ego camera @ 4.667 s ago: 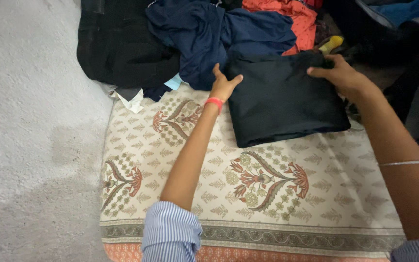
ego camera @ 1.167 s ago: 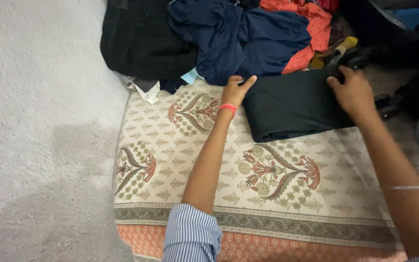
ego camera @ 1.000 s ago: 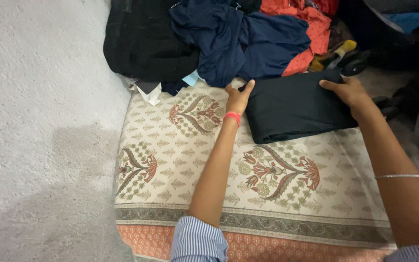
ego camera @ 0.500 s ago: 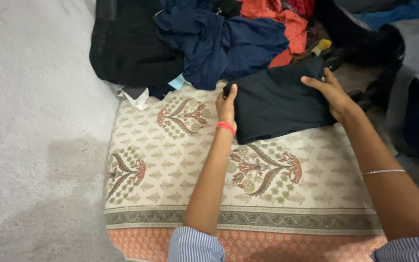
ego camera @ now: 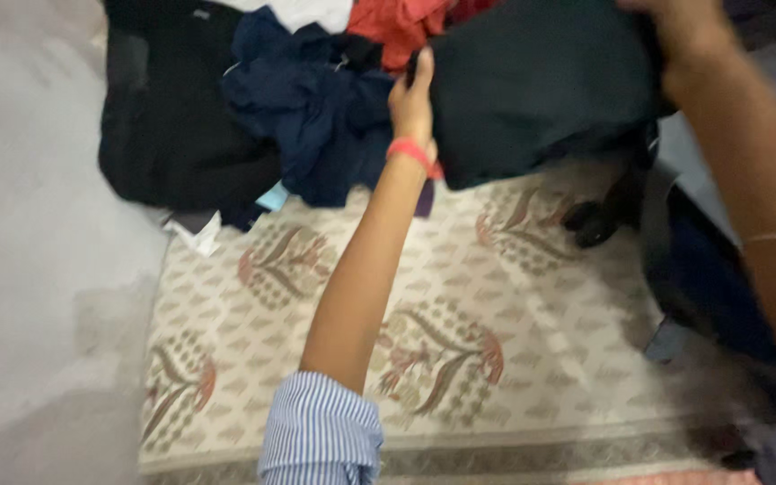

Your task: The person folds a black garment and a blue garment one at a time on a patterned surface and places them into an open suitcase.

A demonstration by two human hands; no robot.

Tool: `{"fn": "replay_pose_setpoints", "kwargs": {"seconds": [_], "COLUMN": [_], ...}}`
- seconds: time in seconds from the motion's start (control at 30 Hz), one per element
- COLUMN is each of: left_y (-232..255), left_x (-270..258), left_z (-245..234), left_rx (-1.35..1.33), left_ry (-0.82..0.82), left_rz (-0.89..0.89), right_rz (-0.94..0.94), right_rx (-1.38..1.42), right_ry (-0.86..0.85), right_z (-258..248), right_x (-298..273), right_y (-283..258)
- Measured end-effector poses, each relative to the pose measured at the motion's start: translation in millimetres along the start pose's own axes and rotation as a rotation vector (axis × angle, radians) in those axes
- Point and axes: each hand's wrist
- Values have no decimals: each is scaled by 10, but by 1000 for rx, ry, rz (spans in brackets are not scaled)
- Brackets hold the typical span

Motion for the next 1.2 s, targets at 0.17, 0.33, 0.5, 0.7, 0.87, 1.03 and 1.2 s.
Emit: {"fn": "replay_pose_setpoints", "kwargs": {"seconds": [0.17, 0.33, 0.5, 0.7, 0.87, 1.03, 1.2], "left_y": [-398, -934, -1477, -2061, -2443, -1776, -1614], "left_x": [644, 709, 715, 829, 977, 738, 605], "left_z": [1530, 2615, 3338, 3597, 3155, 2584, 2581], "left_rx": [128, 223, 50, 254, 451, 355, 838], "left_ry": [-9, -15, -43, -135, -192, -310, -471], "left_rz": [135, 39, 83, -48, -194, -684, -683], "right_rz": [33, 128, 253, 422, 584, 656, 607], "right_rx": [-84, -133, -155, -188, -249, -491, -633], "right_ry": [172, 291, 377, 422, 396, 361, 62], "right_z": [-849, -1488, -1959, -2287, -2333, -2308, -2341], "right_x": [673, 1272, 1744, 2125, 2263, 2326, 2762], "right_y": [-395, -604, -618, -434, -169, 196, 727]}}
Point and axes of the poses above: each hand's wrist, its own x-axis towards the middle knuckle, its own z-axis out of the palm, y = z × x, and after that the axes turned 12 degrees about z, right-handed
